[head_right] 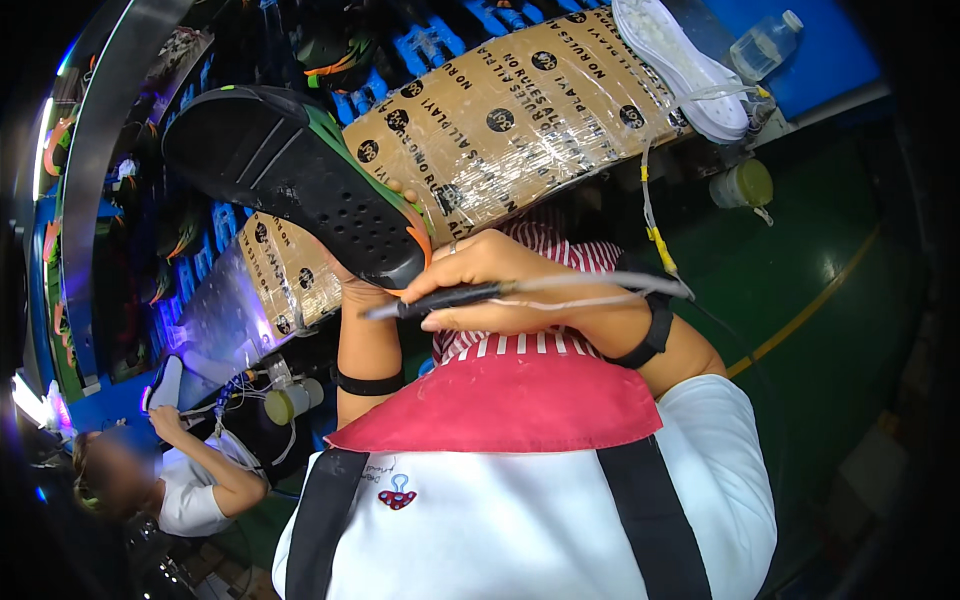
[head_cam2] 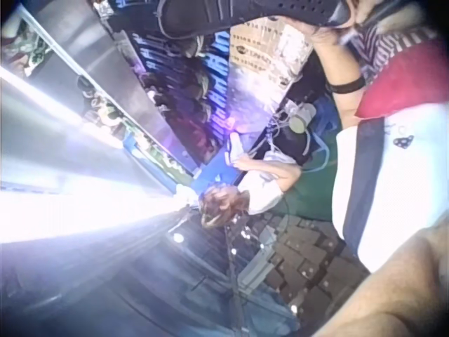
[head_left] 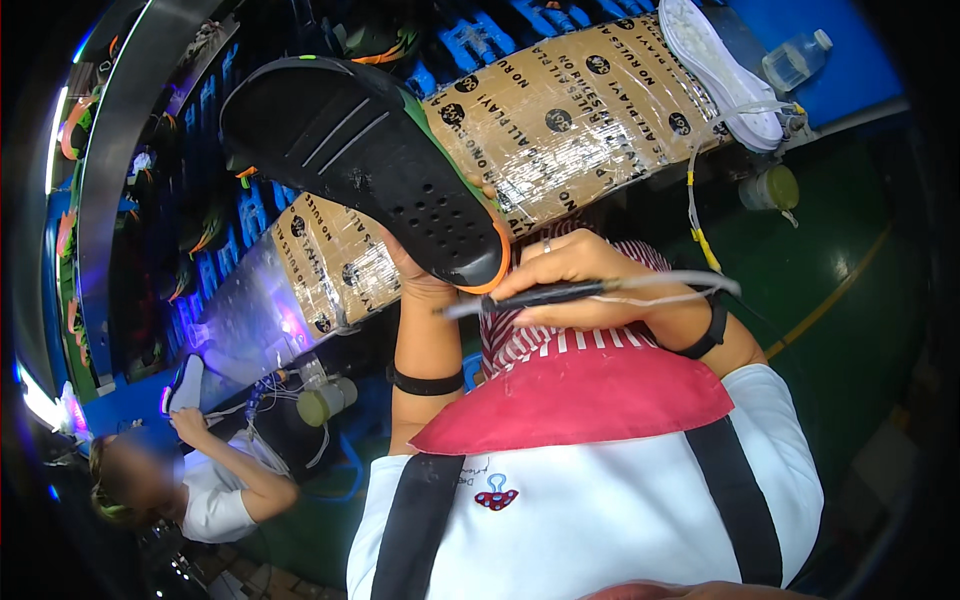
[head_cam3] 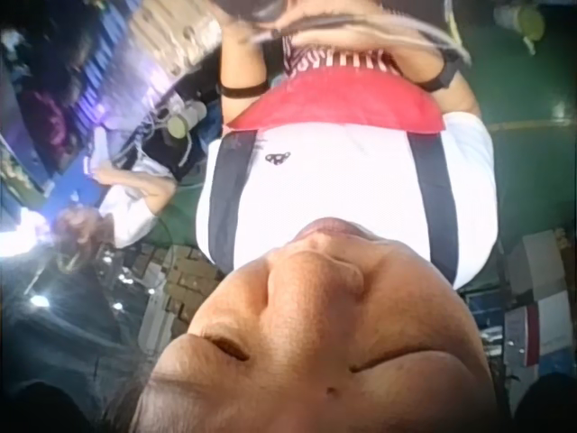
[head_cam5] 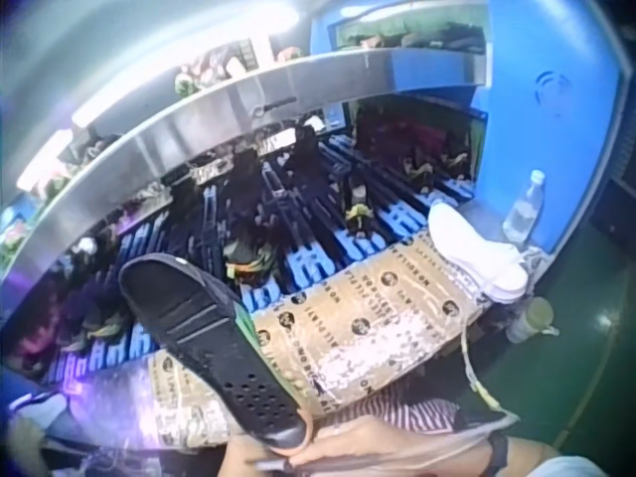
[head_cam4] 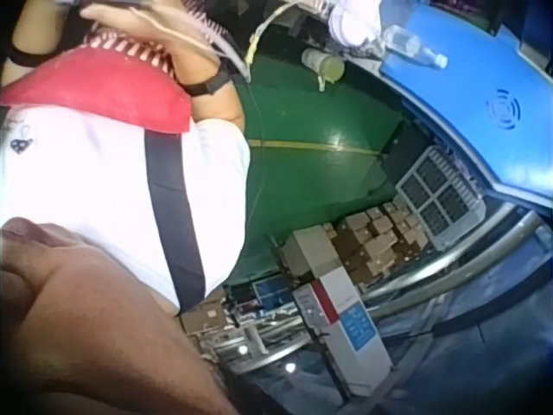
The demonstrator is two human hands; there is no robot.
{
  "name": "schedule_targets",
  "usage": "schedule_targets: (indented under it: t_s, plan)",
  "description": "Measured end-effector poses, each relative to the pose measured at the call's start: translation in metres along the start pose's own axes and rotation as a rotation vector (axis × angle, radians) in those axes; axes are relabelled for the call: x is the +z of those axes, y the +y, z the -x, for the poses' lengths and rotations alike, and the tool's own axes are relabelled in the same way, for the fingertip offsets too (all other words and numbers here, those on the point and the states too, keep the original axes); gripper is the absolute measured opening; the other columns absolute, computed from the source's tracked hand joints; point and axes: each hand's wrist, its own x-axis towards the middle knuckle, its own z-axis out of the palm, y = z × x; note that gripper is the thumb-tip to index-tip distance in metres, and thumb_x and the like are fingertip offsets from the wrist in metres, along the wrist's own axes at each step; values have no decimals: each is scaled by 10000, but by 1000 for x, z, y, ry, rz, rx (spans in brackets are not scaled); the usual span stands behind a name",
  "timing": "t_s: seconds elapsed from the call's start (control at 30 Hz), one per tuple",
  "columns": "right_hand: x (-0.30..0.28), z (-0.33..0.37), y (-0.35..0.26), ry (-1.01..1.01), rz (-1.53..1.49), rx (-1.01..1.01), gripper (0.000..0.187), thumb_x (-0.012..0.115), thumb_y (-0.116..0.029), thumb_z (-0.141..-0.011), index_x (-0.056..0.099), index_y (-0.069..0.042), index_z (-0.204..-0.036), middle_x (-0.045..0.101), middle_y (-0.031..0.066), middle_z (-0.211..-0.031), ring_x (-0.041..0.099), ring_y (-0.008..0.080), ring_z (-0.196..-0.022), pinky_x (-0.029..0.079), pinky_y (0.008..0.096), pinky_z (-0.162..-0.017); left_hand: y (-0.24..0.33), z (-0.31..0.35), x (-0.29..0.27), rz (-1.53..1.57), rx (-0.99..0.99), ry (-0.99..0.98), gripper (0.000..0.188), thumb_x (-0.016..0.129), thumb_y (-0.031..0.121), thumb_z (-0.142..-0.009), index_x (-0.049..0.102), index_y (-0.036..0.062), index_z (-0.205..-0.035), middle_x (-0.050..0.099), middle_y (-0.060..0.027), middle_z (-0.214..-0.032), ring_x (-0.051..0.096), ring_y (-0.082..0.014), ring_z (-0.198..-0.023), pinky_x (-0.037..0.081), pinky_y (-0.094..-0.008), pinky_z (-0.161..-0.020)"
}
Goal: Applying sealant or adhesive to shoe soles using a specialized applicator tool.
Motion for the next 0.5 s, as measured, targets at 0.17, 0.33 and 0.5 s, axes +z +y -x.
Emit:
schedule_targets:
  t_s: [0.17,0.33,0.5]
  plan:
    - [-7,1,0,44,88,81,273,720,-98,-743,656,-20,-996,609,116,-749,593,224,-635,460,298,-590,7,0,0,11,-7,-35,853,518,676,-774,392,44,-1334,487,-268,-1197,471,-417,-1117,436,-495,-926]
    - [-4,2,0,-68,30,28,275,724,-103,-745,660,-31,-1003,618,107,-764,588,228,-637,462,310,-605,16,9,-16,-252,-49,296,968,547,723,-706,382,-5,-1323,474,-304,-1203,541,-404,-1058,502,-468,-847]
    - [-10,1,1,-12,116,64,263,725,-98,-747,661,-36,-995,619,95,-731,593,225,-638,460,305,-595,20,5,-13,-264,-67,294,970,578,701,-696,381,-7,-1330,477,-303,-1219,548,-405,-1066,490,-475,-879]
